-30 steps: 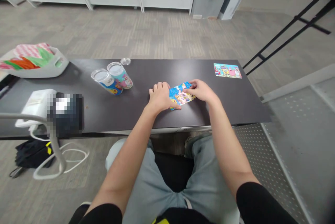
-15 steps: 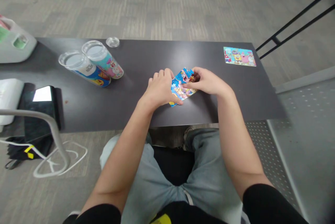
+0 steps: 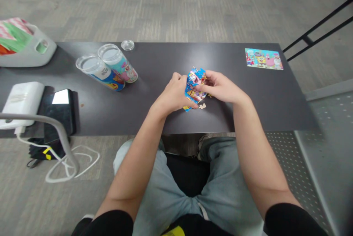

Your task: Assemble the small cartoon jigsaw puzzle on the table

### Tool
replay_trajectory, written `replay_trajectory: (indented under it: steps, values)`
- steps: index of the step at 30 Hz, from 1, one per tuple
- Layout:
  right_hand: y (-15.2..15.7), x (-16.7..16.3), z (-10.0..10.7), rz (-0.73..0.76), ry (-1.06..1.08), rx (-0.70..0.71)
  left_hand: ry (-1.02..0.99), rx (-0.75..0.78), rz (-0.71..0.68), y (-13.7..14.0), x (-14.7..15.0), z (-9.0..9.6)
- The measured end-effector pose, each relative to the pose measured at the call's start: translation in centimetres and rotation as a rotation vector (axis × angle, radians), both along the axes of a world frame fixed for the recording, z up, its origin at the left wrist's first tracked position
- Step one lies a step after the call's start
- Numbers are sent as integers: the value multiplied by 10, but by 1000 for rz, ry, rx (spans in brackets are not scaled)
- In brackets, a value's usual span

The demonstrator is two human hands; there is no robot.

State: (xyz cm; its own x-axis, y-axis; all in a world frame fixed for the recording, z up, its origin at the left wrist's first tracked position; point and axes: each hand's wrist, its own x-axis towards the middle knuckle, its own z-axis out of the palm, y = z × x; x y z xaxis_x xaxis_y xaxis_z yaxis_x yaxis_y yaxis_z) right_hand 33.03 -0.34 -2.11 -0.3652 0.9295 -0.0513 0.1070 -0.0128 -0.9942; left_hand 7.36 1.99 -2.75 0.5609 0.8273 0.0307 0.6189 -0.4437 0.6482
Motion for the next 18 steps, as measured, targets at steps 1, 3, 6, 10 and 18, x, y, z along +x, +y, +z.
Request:
replay_trajectory:
  steps: [1, 3, 6, 10, 18]
  values:
    - [1, 1, -2, 8, -7, 15, -4, -10, 2, 1, -1, 1]
    - [3, 4, -5, 3, -31, 41, 10, -39, 16, 1, -4, 5]
    - [6, 8, -7, -20, -77, 68, -25, -66, 22, 1, -7, 13]
    - [7, 14, -10, -63, -134, 132, -86, -45, 12, 0, -9, 14]
    - [3, 8, 2, -108, -198, 268, -225, 65, -5, 8, -10, -3]
